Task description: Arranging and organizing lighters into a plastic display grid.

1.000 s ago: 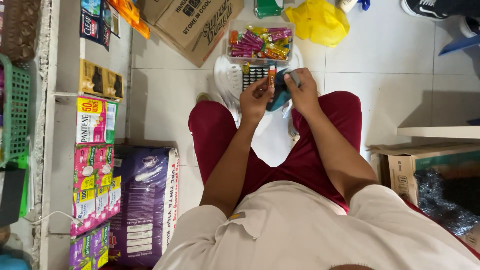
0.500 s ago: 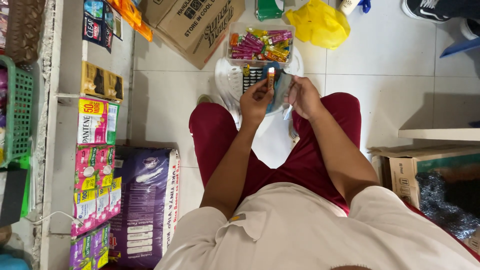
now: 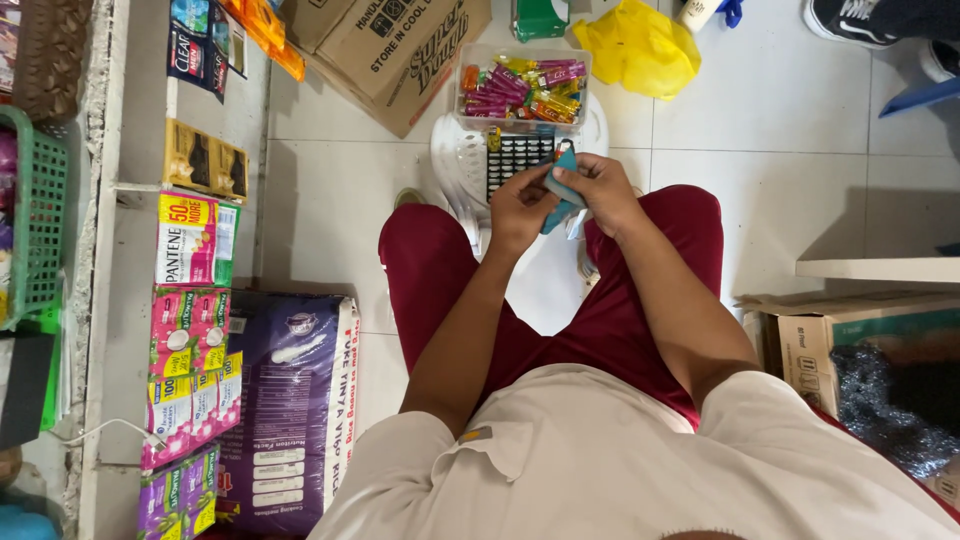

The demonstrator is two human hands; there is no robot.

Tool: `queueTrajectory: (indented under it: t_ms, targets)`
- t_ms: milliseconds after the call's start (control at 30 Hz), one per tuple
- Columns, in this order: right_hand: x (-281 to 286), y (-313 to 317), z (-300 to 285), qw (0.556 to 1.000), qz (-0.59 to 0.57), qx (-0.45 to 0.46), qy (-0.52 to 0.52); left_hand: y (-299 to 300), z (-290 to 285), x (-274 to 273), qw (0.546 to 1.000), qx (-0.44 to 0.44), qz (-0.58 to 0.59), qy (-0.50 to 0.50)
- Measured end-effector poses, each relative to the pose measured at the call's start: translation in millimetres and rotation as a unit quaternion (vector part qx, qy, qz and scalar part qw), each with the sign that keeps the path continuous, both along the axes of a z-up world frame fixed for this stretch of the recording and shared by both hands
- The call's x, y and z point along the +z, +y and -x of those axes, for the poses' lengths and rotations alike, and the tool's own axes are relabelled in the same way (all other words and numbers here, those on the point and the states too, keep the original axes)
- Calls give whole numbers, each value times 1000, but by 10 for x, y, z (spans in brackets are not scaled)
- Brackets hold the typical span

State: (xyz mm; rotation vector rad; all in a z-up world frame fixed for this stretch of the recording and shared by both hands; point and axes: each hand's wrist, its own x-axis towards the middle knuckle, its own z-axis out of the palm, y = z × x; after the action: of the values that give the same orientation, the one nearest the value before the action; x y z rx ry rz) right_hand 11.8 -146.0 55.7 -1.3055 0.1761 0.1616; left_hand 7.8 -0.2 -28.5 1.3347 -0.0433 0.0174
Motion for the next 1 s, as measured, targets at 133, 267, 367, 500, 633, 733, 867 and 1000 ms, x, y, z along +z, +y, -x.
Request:
queueTrajectory:
  t_ms: [133, 267, 367, 500, 633, 733, 867, 1000]
  targets:
    - [7, 16, -23, 999, 28, -12, 13, -21, -27, -102, 1000, -1, 14, -3]
    - [11, -2, -24, 999, 45, 5, -14, -9, 25, 55, 1000, -3, 19, 10]
    - [119, 21, -22, 998, 54, 25, -30, 33, 30, 104, 1000, -11, 11, 11]
    - [201, 50, -13, 999, 37, -6, 12, 7, -14, -24, 999, -27, 17, 3]
    - [233, 58, -5, 999, 19, -21, 41, 9, -15, -62, 999, -33, 28, 3]
    - [180, 66, -26, 999, -1, -16, 43, 40, -29, 15, 999, -29, 38, 16]
    - [113, 41, -46, 1000, 1, 24, -2, 91, -27, 110, 998, -40, 37, 24]
    - [112, 30, -49, 1000, 11, 2, 9, 58, 39, 349, 998, -49, -8, 30]
